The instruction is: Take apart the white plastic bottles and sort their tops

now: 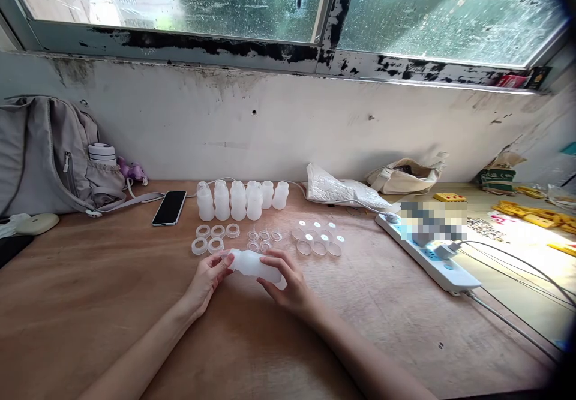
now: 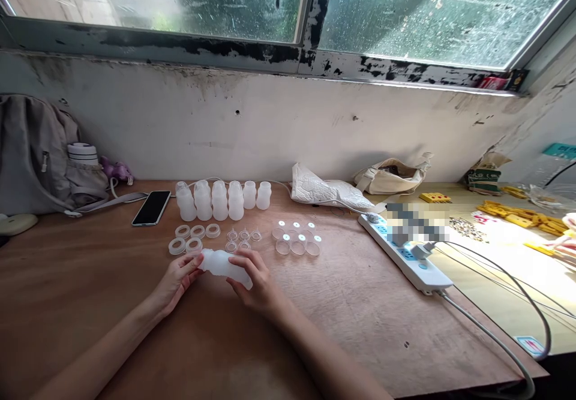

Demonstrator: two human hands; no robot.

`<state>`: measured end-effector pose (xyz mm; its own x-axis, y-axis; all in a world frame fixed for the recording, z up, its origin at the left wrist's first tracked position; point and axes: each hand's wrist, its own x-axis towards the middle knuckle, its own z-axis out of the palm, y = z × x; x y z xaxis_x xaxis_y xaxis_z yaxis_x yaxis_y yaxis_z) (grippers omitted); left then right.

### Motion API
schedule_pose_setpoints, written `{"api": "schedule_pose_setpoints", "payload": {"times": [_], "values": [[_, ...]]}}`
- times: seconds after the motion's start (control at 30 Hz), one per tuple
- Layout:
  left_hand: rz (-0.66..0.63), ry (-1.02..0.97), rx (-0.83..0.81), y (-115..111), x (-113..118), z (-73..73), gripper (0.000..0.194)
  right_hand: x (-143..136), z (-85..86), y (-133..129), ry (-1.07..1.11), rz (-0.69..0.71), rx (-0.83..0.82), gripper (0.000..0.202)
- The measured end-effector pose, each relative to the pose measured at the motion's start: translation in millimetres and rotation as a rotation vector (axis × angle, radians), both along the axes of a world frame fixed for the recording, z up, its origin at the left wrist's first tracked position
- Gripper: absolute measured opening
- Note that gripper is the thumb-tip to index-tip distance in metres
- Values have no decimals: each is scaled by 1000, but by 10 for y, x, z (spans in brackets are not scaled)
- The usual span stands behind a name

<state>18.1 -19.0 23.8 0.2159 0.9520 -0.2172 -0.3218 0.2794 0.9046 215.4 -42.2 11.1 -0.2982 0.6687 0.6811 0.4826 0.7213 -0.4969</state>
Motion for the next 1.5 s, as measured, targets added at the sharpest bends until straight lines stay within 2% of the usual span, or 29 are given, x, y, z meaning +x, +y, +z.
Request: {"api": "schedule_pose_setpoints", "payload": {"times": [0.13,0.23,0.3,0.37,0.47,0.53,0.6,0.7,0.77,0.87,0.97,1.07,1.13,1.23,1.3,1.43,1.5], "values": [[-42,-30,-46,6,-4,18,33,-13,-12,-31,-36,16,91,39],[-51,-12,-36,-8,-7,40,34,-2,36,-32,8,16,6,36],[-50,25,23,-29,-7,52,36,17,72,-12,85,-2,-210,31],[-86,87,118,-52,-5,55,39,37,91,24,217,-6,-562,28],[-187,187,279,-66,-5,52,39,48,84,85,459,73,-1083,38],[-217,221,361,-54,-14,57,38,38,72,111,581,126,-1238,39],[-180,242,365,-30,-29,70,38,20,69,119,636,130,-1239,37],[-125,304,204,7,-53,86,40,4,79,115,617,105,-1150,34],[-165,349,107,19,-62,86,44,8,87,115,579,101,-1125,34],[-250,318,161,13,-62,85,41,21,96,125,550,79,-1114,33],[-214,245,262,-3,-46,89,45,17,99,133,571,55,-1089,33],[-166,246,149,-11,-29,75,42,-1,83,129,559,49,-1072,34],[-197,269,71,-13,-27,65,42,-5,62,126,520,38,-1058,34],[-258,252,135,-20,-36,80,43,3,39,122,481,-15,-1006,32],[-248,209,161,-28,-42,105,46,8,43,112,450,-43,-974,32],[-275,167,36,-42,-40,119,40,-1,88,70,327,-78,-827,27],[-316,187,54,-48,-29,90,39,-8,103,56,305,-99,-781,25]]}}
